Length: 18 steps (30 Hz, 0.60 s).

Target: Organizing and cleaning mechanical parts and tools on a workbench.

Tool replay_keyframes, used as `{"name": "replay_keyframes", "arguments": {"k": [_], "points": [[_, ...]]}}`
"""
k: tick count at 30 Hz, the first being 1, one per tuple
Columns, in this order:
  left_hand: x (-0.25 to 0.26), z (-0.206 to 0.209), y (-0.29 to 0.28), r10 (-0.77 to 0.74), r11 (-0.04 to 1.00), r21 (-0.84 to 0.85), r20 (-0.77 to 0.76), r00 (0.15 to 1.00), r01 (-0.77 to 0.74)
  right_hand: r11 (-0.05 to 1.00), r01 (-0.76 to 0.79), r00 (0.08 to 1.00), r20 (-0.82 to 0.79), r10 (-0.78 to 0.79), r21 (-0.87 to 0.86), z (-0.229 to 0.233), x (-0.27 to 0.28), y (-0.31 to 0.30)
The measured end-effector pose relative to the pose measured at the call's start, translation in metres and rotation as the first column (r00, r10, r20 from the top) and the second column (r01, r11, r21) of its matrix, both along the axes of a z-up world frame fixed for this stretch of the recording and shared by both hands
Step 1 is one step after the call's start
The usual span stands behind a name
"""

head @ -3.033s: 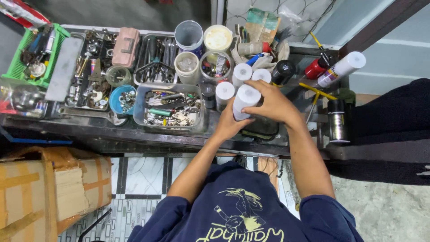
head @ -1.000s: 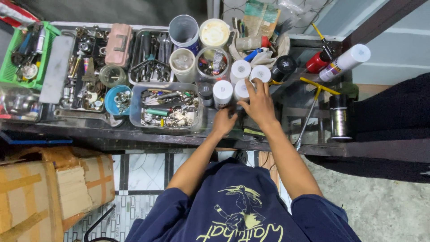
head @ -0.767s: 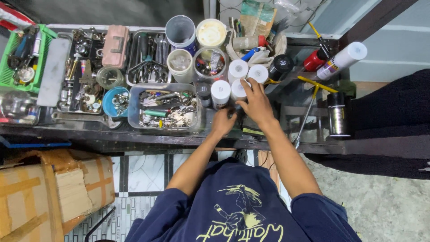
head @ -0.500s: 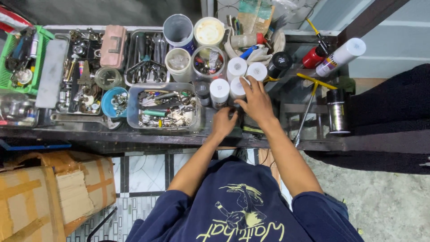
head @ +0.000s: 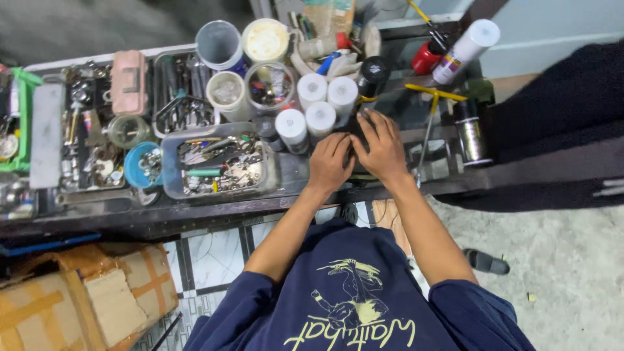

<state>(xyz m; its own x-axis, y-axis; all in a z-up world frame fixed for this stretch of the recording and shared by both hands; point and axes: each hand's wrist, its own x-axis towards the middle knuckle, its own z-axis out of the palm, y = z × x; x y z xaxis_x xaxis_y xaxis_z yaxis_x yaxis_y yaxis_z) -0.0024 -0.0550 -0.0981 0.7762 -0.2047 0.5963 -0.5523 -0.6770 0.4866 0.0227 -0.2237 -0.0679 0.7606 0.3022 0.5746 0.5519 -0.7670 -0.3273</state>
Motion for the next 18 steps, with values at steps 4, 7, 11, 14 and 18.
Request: {"name": "replay_keyframes", "arguments": {"k": [4,7,11,14,18], "points": [[0.007,0.019,-0.019,-0.021,0.999,0.045,0.034,0.999,0.02,0.996,0.087,0.996,-0.008,-0.087,-0.013,0.001,-0.011,-0.027],[0.015,0.023,-0.034,-0.01,0.995,0.097,0.071,0.997,0.003,0.993,0.118,0.993,-0.013,-0.119,-0.011,-0.002,-0.017,-0.047],[0.025,0.025,-0.062,-0.039,0.991,0.13,0.096,0.995,0.026,0.974,0.215,0.974,-0.058,-0.22,-0.073,-0.006,-0.027,-0.074],[0.029,0.023,-0.085,-0.084,0.988,0.132,0.064,0.994,0.076,0.961,0.27,0.959,-0.073,-0.274,-0.062,-0.008,-0.033,-0.096],[0.034,0.019,-0.113,-0.145,0.982,0.124,0.022,0.989,0.141,0.944,0.327,0.939,-0.101,-0.33,-0.039,-0.008,-0.038,-0.121]]}}
